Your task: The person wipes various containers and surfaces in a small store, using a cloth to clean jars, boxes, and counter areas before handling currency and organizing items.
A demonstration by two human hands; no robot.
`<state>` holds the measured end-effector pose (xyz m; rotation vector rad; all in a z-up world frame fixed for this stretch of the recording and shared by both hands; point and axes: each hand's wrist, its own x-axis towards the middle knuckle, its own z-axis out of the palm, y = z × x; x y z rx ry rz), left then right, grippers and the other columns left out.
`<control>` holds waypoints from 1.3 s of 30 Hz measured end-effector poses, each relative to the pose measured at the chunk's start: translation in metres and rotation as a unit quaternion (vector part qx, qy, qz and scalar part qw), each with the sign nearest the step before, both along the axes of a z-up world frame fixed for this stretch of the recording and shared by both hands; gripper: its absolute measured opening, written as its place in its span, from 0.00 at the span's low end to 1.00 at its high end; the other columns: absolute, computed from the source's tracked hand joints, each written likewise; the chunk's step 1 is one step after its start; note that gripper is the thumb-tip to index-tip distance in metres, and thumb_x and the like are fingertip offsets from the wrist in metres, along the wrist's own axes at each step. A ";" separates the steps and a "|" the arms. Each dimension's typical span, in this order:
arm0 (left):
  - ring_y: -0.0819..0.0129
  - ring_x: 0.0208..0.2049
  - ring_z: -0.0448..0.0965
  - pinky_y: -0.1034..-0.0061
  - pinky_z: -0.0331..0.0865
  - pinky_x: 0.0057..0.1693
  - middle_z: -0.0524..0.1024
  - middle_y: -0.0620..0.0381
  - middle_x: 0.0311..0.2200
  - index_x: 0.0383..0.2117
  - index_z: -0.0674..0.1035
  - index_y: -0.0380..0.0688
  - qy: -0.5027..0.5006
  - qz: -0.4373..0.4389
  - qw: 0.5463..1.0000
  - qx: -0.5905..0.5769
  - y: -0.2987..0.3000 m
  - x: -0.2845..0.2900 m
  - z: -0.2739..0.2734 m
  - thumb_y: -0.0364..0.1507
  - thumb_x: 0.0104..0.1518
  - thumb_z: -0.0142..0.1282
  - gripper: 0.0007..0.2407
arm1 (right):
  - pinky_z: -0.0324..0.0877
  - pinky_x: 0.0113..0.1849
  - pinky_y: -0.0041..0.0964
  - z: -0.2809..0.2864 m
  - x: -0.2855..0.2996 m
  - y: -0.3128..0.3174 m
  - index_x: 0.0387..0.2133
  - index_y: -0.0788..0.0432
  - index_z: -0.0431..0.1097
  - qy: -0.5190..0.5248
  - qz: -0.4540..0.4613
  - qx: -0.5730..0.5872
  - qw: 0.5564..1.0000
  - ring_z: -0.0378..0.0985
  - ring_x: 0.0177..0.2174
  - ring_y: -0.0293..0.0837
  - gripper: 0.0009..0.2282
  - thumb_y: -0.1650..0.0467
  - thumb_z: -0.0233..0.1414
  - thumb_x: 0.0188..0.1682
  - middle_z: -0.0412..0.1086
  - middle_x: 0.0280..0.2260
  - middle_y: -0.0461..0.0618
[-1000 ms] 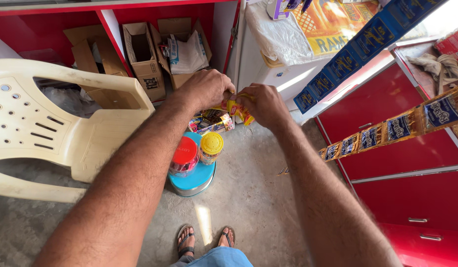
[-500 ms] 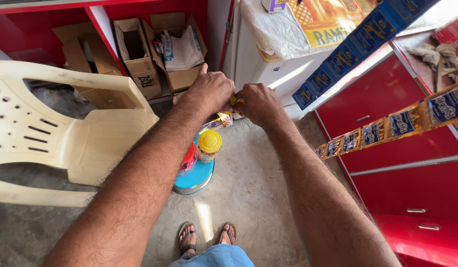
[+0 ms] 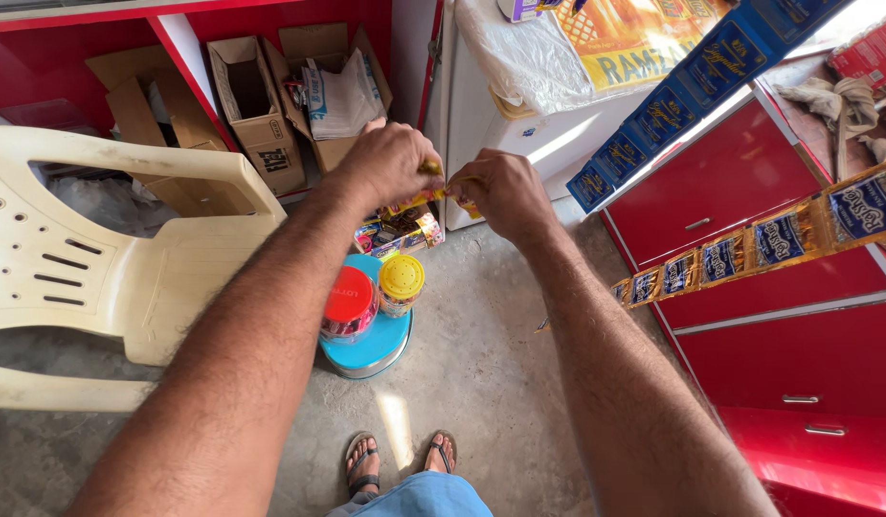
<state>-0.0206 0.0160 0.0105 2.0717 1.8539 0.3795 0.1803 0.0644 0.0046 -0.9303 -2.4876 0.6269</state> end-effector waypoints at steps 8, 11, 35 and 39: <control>0.61 0.47 0.81 0.43 0.54 0.70 0.83 0.59 0.37 0.36 0.85 0.60 0.082 -0.001 0.992 -0.091 0.010 0.023 0.013 0.44 0.47 0.72 0.13 | 0.74 0.38 0.51 -0.007 0.011 -0.005 0.34 0.60 0.78 -0.033 -0.030 0.011 0.999 0.81 0.34 0.54 0.06 0.72 0.54 0.49 0.75 0.33 0.55; 0.60 0.50 0.80 0.38 0.48 0.71 0.83 0.58 0.40 0.40 0.84 0.59 0.136 0.008 0.987 -0.087 0.014 0.038 0.010 0.43 0.47 0.72 0.16 | 0.74 0.39 0.52 -0.004 0.016 -0.009 0.35 0.60 0.77 -0.072 -0.048 0.018 0.996 0.81 0.34 0.55 0.06 0.71 0.54 0.50 0.76 0.33 0.55; 0.62 0.50 0.80 0.41 0.51 0.71 0.82 0.60 0.43 0.44 0.83 0.63 0.128 -0.110 0.980 -0.102 0.007 0.170 -0.015 0.46 0.49 0.70 0.17 | 0.78 0.40 0.43 -0.008 0.134 -0.067 0.39 0.45 0.81 -0.182 -0.207 -0.079 0.958 0.80 0.37 0.42 0.07 0.65 0.57 0.50 0.74 0.34 0.44; 0.63 0.49 0.79 0.47 0.63 0.64 0.82 0.62 0.43 0.41 0.85 0.65 0.093 -0.121 0.979 -0.133 0.011 0.200 -0.023 0.46 0.48 0.70 0.15 | 0.77 0.41 0.43 -0.012 0.175 -0.064 0.40 0.42 0.81 -0.204 -0.203 -0.084 0.954 0.80 0.37 0.41 0.08 0.64 0.56 0.50 0.73 0.32 0.45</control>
